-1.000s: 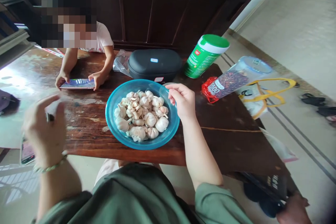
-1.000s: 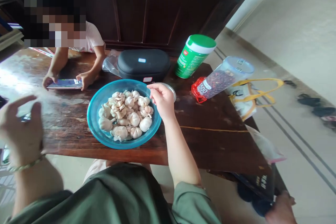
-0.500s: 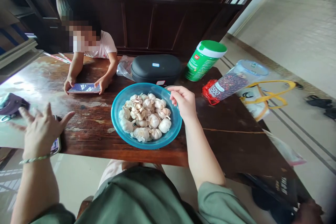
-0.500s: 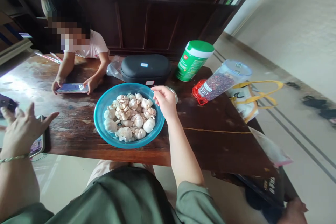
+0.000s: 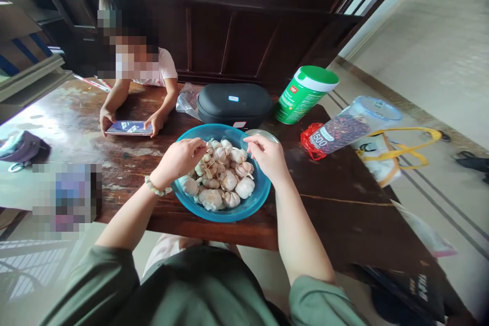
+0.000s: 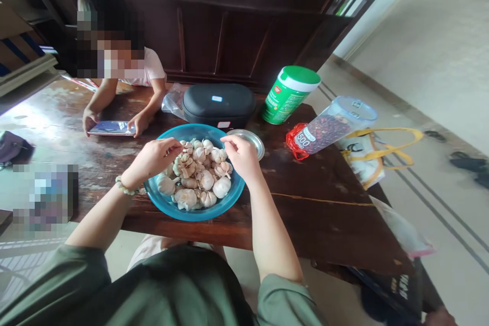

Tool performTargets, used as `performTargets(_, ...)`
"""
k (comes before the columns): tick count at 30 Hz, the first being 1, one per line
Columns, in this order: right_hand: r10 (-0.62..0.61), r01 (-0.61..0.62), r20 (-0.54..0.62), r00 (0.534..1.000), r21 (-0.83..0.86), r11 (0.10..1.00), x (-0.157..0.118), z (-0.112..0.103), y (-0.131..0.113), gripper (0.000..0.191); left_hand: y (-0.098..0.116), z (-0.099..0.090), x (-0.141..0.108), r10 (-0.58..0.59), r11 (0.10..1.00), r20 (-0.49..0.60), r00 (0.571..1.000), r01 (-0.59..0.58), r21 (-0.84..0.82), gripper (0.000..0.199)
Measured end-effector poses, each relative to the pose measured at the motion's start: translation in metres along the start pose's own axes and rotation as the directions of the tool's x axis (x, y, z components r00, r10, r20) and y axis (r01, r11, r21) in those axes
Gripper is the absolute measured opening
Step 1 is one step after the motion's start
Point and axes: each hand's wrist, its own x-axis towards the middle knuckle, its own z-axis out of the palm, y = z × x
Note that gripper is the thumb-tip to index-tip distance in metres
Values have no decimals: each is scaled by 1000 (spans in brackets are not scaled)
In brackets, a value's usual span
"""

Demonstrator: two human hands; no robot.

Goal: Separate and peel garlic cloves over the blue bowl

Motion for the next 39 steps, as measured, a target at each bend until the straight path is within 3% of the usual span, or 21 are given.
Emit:
performTargets(2,-51,52,16,999,-74,996,0,1,1,22,1,-1,-5,-19,997,21,1000,17,79,31)
performTargets(7,-68,70,17,998,-101,992,0,1,1,22,4,2,-7,53,974,150,987,-84,209,37)
performTargets(14,-85,87,17,996,-123,989,0,2,2,22,-2,1,-6,81,995,216,973,-92,39,34)
performTargets(18,-94,95,17,995,-116,989,-1,3,2,22,-9,-3,-3,154,986,271,950,-131,-100,50)
performTargets(20,-86,88,18,996,-120,989,0,2,2,21,-11,-4,-1,179,982,309,934,-152,-110,54)
performTargets(24,-30,34,68,997,-51,998,1,-1,-1,21,-11,-4,0,186,983,357,916,-171,-72,40)
performTargets(27,23,-28,219,975,23,999,-2,2,-11,22,-10,-6,1,204,978,330,922,-174,-118,36)
performTargets(29,-1,-14,362,932,41,999,-6,9,-21,28,-8,-8,4,237,964,282,930,-188,-190,33)
performTargets(32,-100,93,496,862,40,995,-11,20,-35,65,3,-11,10,281,928,110,953,-242,-282,31)
performTargets(34,-108,116,484,869,13,993,-12,23,-39,72,12,-10,14,272,912,-5,962,-260,-316,28)
performTargets(36,-80,101,428,900,-26,995,-12,22,-39,58,20,-7,15,233,896,-58,971,-238,-375,24)
performTargets(39,-115,156,371,921,-82,984,-13,18,-37,35,21,-1,12,159,825,-14,987,-141,-547,26)
